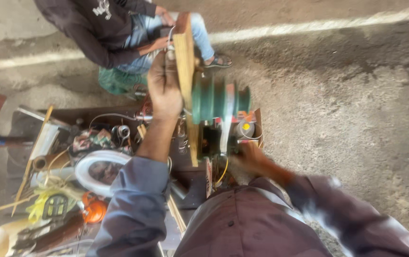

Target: The person stands at a small winding machine and turns its crank by hand to wind white rope onto a green spool mounted on a wooden board, guiding the rope with the other hand. Near the end the person stops cranking and adjusts and tightens the wound rope coils on the spool by hand.

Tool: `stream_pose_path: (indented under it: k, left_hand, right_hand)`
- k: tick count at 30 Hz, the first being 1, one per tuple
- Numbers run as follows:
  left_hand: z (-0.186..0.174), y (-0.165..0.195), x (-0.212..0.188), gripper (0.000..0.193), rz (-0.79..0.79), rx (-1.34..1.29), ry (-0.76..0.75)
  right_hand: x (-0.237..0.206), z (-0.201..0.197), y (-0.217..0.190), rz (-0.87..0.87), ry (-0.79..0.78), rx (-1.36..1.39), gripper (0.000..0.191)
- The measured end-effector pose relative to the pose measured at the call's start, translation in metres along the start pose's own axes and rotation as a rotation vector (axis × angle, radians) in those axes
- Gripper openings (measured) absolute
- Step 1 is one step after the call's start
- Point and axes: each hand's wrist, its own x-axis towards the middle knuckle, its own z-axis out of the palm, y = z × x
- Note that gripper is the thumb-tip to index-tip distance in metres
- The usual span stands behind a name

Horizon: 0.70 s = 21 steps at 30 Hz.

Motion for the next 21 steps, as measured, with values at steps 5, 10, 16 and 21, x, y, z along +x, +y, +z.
stream_pose_path:
  k: [5, 10, 16, 21]
  left_hand:
    - [0.001, -0.001, 0.005, 0.035, 0.063, 0.016, -0.048]
    - [0.005, 0.008, 0.005, 0.035, 0.004, -0.029, -0.032]
    - [0.002, 0.001, 0.005, 0.036, -0.011, -0.010, 0.006]
    - [0.002, -0.003, 0.004, 0.036, -0.020, -0.022, -0.022]
  right_hand:
    - [-0.038, -0.100, -0.071, -0.797, -0.088, -0.462, 0.010]
    - [0.128, -0.188, -0.044, -0.292, 0.280, -0.154, 0.025]
    - [0.002, -0.002, 0.002, 0.229, -0.061, -0.002, 0.025]
    - [-0.042, -0.080, -0.056, -0.746, -0.112, -0.174, 0.011]
